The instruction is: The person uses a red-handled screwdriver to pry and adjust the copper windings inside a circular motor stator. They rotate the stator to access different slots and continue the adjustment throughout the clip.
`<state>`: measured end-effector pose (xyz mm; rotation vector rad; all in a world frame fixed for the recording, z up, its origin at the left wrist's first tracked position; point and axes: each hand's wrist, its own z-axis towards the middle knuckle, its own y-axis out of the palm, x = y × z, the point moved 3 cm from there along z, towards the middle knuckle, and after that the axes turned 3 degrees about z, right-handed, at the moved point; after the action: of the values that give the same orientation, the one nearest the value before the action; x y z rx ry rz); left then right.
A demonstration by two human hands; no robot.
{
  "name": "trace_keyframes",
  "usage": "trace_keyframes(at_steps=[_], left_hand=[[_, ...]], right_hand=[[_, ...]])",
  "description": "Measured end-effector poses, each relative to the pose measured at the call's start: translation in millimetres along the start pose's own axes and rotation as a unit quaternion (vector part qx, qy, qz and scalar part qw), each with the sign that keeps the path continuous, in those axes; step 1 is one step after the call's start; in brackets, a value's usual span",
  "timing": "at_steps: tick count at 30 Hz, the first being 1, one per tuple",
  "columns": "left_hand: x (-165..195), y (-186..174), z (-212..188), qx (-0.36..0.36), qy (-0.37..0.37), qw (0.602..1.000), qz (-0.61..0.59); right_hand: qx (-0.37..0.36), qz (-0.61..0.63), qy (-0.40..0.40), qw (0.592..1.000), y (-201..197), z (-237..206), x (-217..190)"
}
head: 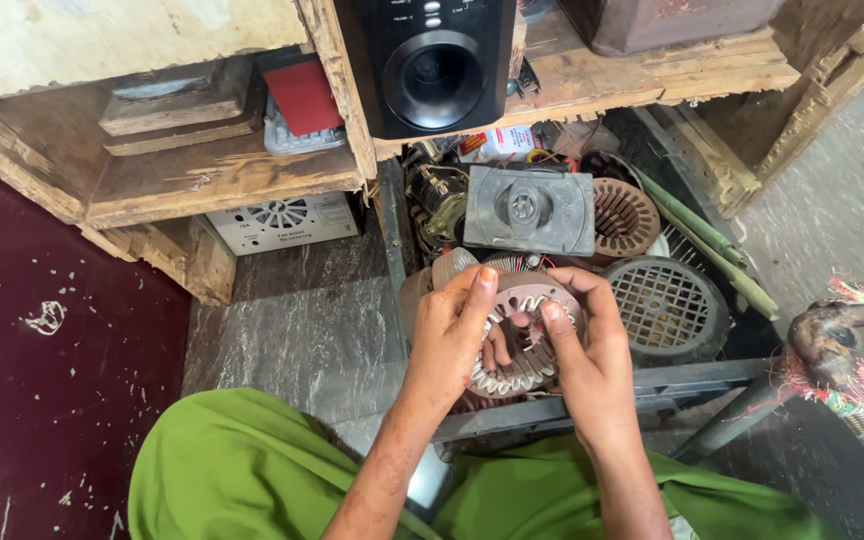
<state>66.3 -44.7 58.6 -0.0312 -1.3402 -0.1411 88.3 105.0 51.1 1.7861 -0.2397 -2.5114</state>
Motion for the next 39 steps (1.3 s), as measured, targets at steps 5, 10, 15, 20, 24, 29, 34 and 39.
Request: trace_keyframes(at_steps=[5, 10, 15, 20, 24, 29, 34, 39], left_hand=[[2, 0, -4, 0.025, 0.030, 0.999, 0.022], [3, 0, -4, 0.020, 0.024, 0.999, 0.020], [3, 1, -6, 0.047, 0.034, 0.996, 0.065], [9, 2, -5, 0.038, 0.021, 0.996, 0.074], [15, 2, -7, 0.043, 0.028, 0.996, 0.076], [14, 2, -9, 0.046, 0.022, 0.996, 0.079], [11, 2, -9, 0.049, 0.025, 0.996, 0.063], [10, 3, -1, 0.056, 0.006, 0.996, 0.072]], right_hand=[[0.027, 0.024, 0.033, 0.999, 1, 2, 1], [0.067, -0.106, 0.054, 0.991, 5, 8, 8], [0.049, 0.023, 0.094, 0.994, 3, 5, 7], [0.042, 0.030, 0.130, 0.990, 3, 6, 3], [0.021, 0.064, 0.141, 0.988, 4, 7, 1], [0.006, 0.080, 0.153, 0.985, 2, 8, 0], [0.002, 0.075, 0.155, 0.985, 1, 9, 1], [0.022, 0.067, 0.110, 0.991, 1, 6, 1]])
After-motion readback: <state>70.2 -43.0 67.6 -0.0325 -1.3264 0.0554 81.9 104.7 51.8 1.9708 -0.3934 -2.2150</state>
